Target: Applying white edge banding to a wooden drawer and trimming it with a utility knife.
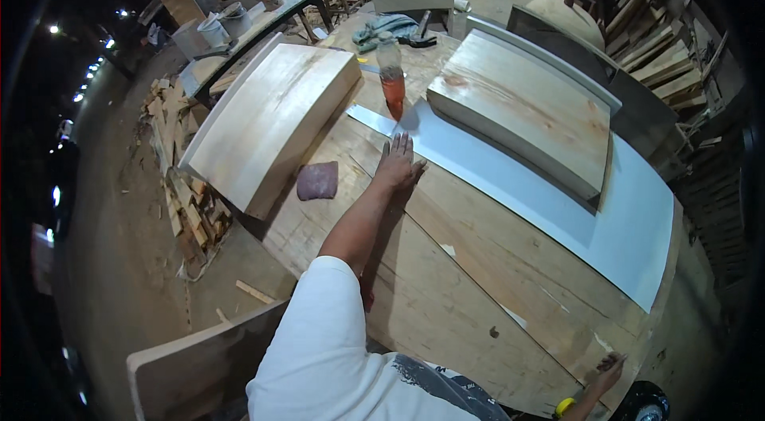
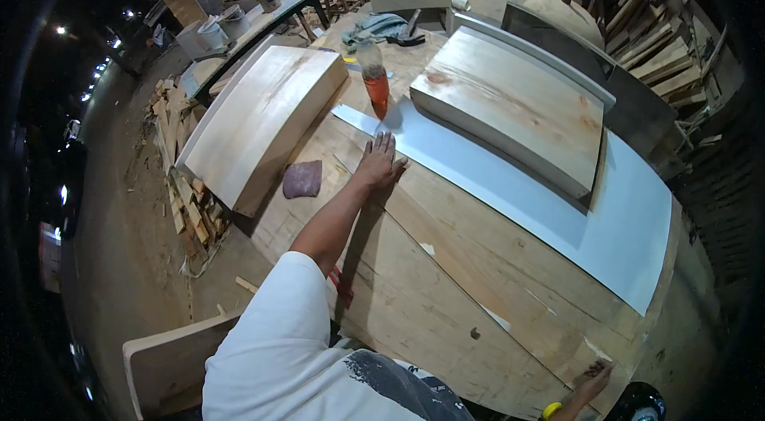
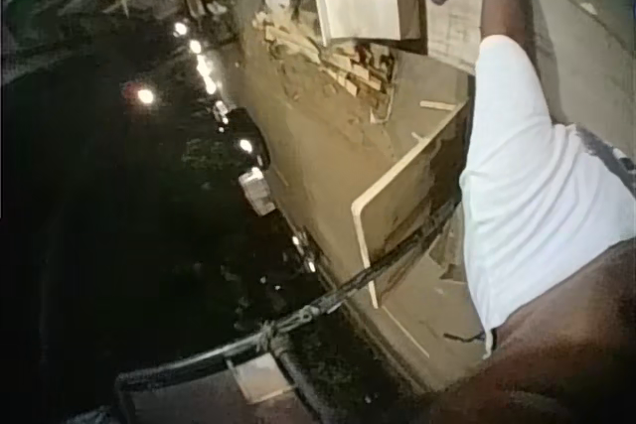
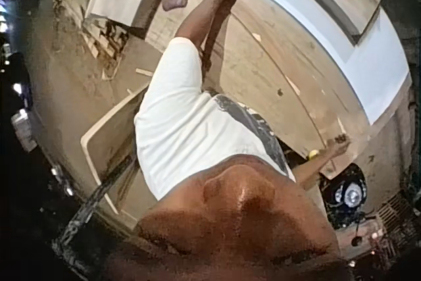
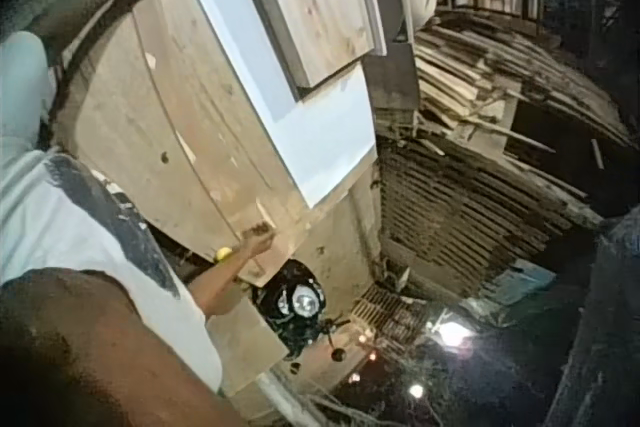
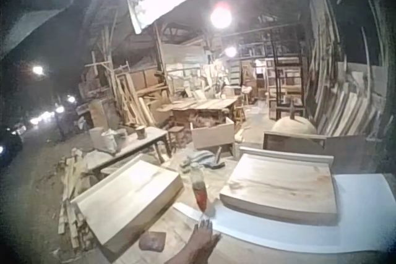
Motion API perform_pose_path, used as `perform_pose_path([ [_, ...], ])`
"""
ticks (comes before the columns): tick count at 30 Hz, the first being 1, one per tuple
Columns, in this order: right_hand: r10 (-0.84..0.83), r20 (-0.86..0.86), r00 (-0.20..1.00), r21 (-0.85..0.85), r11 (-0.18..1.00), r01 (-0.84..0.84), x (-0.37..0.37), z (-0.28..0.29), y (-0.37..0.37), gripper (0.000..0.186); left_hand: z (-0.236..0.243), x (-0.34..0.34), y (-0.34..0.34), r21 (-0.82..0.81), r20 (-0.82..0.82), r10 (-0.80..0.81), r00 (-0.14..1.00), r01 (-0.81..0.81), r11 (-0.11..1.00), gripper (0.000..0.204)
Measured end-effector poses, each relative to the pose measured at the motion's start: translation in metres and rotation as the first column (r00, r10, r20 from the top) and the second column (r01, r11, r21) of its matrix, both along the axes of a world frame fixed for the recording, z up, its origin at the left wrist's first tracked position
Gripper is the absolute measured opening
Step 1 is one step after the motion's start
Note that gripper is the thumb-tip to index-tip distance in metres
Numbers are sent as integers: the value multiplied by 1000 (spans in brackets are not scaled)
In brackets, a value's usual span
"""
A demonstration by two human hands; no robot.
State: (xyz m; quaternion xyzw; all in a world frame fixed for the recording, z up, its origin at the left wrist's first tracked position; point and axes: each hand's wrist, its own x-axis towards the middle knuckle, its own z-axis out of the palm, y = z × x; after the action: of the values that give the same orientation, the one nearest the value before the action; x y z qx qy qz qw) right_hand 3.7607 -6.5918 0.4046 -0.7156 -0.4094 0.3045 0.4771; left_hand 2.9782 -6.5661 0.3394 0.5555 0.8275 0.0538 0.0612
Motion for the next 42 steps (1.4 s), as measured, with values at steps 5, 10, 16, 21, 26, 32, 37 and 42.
perform_pose_path([
  [5,194,-11,981,2,981,-194,-101,-6,-38,47,11,-8,-7,-2,10,36,999,-36,999,80],
  [10,267,-107,958,-31,962,-272,-180,4,-62,45,26,-5,-11,-87,-13,192,981,-192,978,82],
  [16,415,-184,891,-9,906,-424,-211,-1,-82,39,68,-15,-30,-260,12,212,977,-202,944,79],
  [21,531,-168,831,-31,839,-543,-231,6,-105,36,73,-21,-120,456,32,240,970,-228,860,60],
  [26,566,-65,822,-182,803,-568,-229,-3,-116,32,85,6,-277,808,1,434,901,-256,531,43],
  [32,798,-284,532,-316,446,-837,-288,73,-126,42,-64,78,-524,33,41,852,522,-853,521,67],
  [37,960,116,256,-132,270,-954,-295,19,-153,26,-125,181,-451,-366,573,687,447,-610,703,71],
  [42,958,-93,273,-39,270,-962,-287,26,-188,36,-135,217,-480,-346,913,407,-38,-601,720,75],
])
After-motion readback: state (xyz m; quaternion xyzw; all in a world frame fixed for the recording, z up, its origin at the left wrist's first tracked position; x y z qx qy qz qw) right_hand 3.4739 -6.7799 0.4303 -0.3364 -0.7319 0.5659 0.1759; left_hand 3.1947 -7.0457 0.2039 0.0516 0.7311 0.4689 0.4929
